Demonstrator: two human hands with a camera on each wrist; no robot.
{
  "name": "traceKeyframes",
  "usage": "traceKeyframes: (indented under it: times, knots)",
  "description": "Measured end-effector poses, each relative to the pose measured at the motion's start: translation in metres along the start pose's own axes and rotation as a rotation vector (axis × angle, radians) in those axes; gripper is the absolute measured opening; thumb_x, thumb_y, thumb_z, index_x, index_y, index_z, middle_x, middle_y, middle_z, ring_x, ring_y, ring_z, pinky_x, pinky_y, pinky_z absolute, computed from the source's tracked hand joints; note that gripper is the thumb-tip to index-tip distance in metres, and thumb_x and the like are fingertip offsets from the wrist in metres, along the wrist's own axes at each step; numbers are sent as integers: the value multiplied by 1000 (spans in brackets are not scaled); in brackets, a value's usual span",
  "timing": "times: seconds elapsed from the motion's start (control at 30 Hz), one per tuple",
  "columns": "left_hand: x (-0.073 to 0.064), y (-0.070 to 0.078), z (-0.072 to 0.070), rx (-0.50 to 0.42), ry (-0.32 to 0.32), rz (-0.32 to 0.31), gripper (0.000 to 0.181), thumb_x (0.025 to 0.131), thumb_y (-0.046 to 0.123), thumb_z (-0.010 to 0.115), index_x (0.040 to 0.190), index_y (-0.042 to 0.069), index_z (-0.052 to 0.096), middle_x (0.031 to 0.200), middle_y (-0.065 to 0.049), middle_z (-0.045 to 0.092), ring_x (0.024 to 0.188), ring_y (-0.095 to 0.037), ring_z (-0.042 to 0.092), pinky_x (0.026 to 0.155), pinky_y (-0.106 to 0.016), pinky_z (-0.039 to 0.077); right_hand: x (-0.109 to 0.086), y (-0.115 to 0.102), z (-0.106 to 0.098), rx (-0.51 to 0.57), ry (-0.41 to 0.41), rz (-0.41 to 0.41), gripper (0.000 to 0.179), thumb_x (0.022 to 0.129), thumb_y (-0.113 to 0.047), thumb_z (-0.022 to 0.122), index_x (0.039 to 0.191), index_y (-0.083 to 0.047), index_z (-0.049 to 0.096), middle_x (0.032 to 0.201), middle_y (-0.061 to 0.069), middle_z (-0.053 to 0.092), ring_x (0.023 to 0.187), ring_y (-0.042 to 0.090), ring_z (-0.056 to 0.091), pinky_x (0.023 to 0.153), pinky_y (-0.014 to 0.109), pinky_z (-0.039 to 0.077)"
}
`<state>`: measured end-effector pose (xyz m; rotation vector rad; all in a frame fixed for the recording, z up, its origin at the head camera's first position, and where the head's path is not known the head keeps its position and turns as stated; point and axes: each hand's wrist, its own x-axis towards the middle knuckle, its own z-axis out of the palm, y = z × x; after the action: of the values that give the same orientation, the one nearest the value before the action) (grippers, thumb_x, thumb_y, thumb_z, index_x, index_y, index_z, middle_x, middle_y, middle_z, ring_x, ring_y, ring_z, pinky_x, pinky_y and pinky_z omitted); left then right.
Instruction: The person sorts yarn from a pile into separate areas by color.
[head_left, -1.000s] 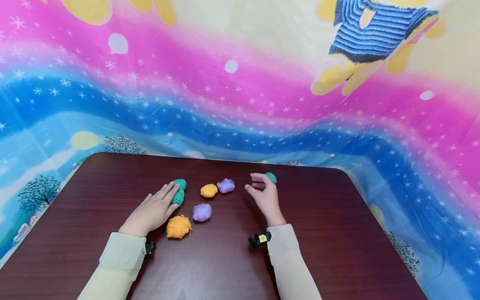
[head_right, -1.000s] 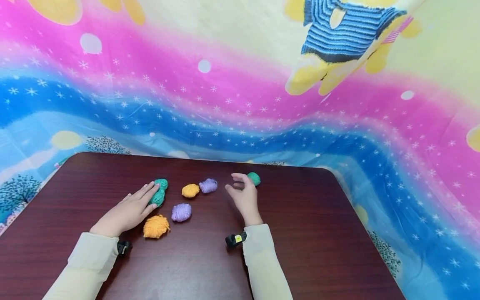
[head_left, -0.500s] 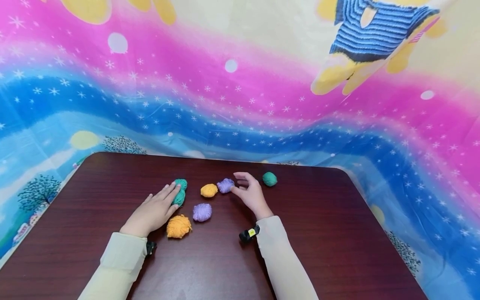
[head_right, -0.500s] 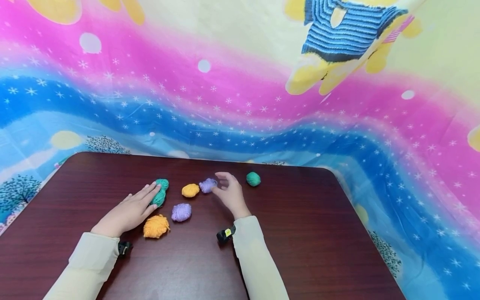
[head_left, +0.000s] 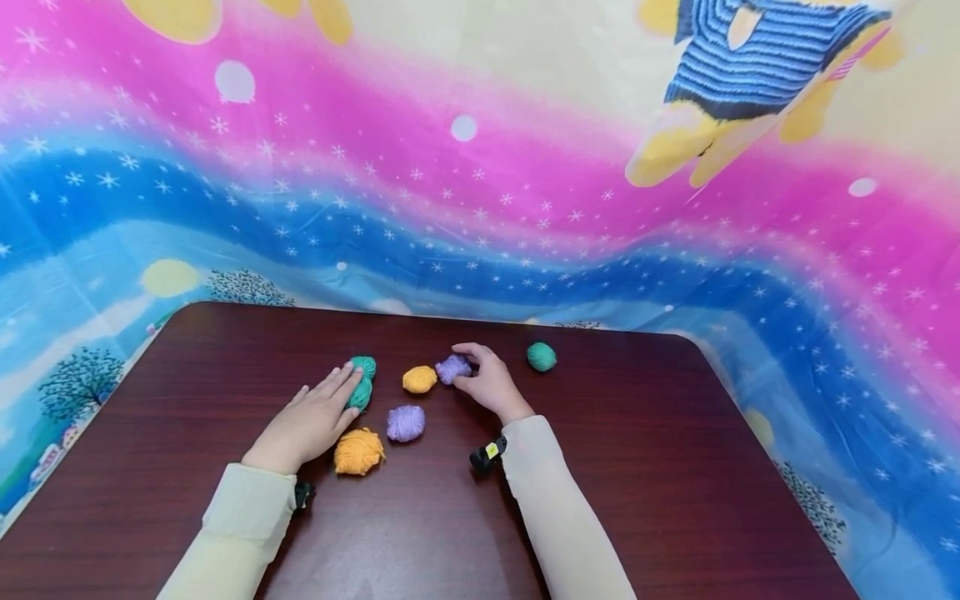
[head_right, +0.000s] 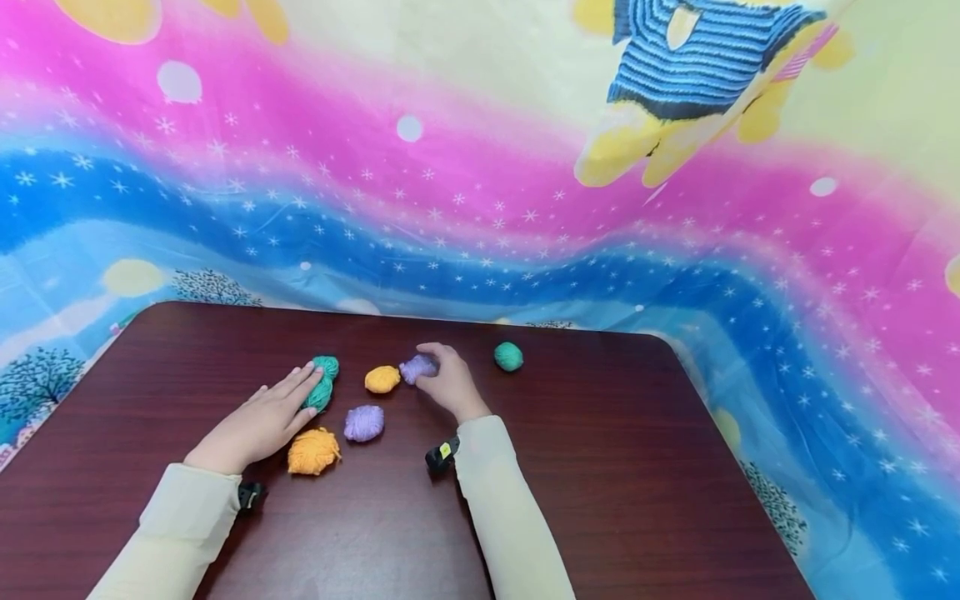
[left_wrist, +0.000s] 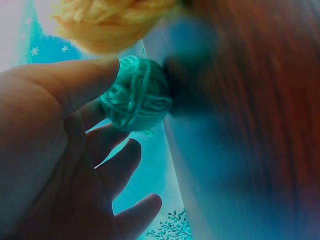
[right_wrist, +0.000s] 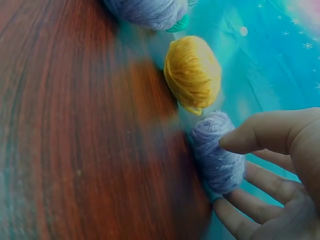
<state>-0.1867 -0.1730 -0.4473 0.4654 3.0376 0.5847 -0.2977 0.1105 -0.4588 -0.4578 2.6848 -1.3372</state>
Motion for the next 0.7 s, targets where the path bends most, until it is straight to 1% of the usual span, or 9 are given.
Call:
traceKeyframes:
  times: [0.17, 0.37, 0.47, 0.7]
  knots:
    - [-1, 0, -1, -4, -1, -2, 62, 105, 23, 56, 158, 0, 32, 162, -24, 29, 149, -42, 28, 113, -68, 27, 1, -2, 0, -44, -18, 2, 49, 90, -2, 72, 138, -9, 62, 144, 15, 53, 132, 34, 53, 107, 47, 47]
    - [0, 0, -1, 0, -1, -5, 62, 105, 23, 56, 158, 0, 32, 162, -24, 29, 149, -42, 28, 113, -68, 28, 2, -3, 0, -85, -37, 7, 47, 90, -1, 71, 136, -6, 63, 141, 15, 55, 129, 33, 54, 107, 48, 47]
    - [0, 0, 0, 1, -1, -7, 62, 105, 23, 56, 157, 0, 33, 162, -24, 29, 148, -42, 29, 113, -68, 28, 1, -3, 0, -102, -36, 6, 46, 90, -1, 71, 135, -6, 64, 138, 16, 56, 126, 33, 55, 105, 48, 48]
    - [0, 1, -1, -2, -5, -11, 61, 105, 23, 56, 157, 0, 34, 162, -24, 29, 149, -42, 28, 114, -68, 27, -1, -2, 1, -137, -4, -1, 44, 88, -5, 76, 131, -5, 66, 127, 17, 59, 115, 33, 58, 98, 46, 52]
